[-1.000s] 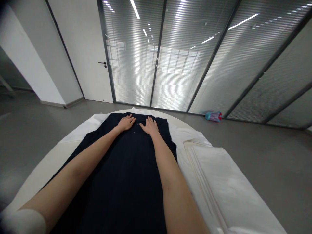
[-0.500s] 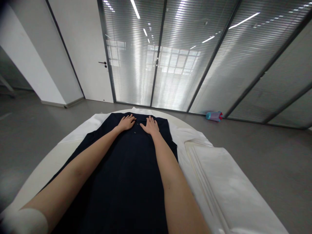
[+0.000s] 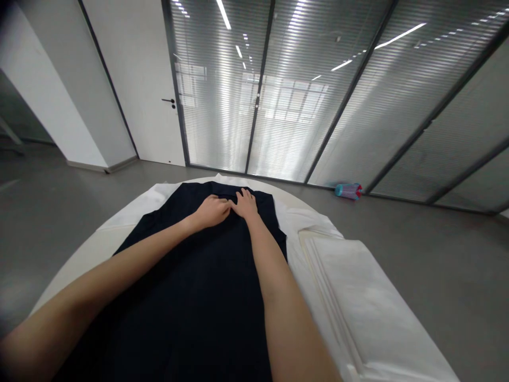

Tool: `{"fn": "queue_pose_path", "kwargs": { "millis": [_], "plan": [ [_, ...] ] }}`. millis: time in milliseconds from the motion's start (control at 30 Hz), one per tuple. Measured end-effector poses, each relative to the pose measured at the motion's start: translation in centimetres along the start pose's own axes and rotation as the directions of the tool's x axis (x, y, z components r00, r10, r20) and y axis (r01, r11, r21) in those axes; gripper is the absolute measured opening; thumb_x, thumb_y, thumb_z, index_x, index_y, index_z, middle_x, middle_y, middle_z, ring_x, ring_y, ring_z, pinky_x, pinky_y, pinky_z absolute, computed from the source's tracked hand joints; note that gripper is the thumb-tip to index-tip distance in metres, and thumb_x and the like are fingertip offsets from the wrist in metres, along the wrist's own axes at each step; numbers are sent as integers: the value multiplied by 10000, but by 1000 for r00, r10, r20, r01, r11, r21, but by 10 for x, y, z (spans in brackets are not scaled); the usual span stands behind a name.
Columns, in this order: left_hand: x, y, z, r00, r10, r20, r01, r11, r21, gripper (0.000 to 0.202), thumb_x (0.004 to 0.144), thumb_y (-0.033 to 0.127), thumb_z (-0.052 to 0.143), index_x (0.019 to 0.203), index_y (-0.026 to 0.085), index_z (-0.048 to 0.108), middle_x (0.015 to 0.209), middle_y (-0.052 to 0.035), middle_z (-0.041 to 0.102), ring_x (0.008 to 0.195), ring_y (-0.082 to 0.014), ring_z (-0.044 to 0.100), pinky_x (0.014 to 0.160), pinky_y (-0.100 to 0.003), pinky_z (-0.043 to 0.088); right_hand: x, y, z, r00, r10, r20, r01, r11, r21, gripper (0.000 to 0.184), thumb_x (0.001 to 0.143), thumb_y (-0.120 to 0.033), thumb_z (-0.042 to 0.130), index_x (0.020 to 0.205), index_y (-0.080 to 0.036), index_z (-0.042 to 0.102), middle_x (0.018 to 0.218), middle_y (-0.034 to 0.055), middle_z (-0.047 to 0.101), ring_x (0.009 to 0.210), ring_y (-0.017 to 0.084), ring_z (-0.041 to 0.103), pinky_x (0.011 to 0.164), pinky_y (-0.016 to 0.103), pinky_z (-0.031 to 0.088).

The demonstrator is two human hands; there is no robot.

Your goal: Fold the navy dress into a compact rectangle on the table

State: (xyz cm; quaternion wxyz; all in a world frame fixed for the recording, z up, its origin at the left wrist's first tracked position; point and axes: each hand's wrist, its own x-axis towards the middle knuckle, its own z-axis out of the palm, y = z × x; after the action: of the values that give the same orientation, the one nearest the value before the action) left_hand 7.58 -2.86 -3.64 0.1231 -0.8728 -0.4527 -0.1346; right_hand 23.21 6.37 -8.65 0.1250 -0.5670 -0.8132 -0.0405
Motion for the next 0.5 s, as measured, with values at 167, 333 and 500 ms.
{"fn": "queue_pose_path", "kwargs": {
  "millis": [167, 333, 500],
  "plan": [
    [-73, 57, -34, 961, 271, 64, -257, 951, -172, 267, 982, 274, 501, 1129, 171, 699, 1270, -114, 668, 1141, -271, 648, 1005, -418, 466, -12, -12, -15, 987, -127, -101, 115, 986, -121, 422, 1011, -364, 406, 1255, -114, 643, 1345, 181, 595, 1283, 284, 494, 1096, 410, 316],
    [-137, 119, -59, 914, 389, 117, -293, 830, -474, 533, 978, 420, 541, 1461, 206, 475, 1557, -147, 409, 1445, -338, 362, 1136, -561, 344, -23, -20, -43, 993, -80, -84, 79, 997, -17, 434, 1051, -373, 314, 1189, -170, 671, 1254, 131, 660, 1225, 248, 540, 1113, 414, 279],
    [-166, 177, -75, 814, 573, 89, -429, 698, -573, 454, 971, 383, 555, 1387, 201, 546, 1535, -125, 447, 1459, -340, 332, 1150, -612, 309, -35, 12, -81, 958, 285, 19, -284, 945, 163, 402, 1038, -348, 325, 1201, -208, 664, 1267, 103, 667, 1194, 252, 581, 1024, 376, 409]
  ]
}}
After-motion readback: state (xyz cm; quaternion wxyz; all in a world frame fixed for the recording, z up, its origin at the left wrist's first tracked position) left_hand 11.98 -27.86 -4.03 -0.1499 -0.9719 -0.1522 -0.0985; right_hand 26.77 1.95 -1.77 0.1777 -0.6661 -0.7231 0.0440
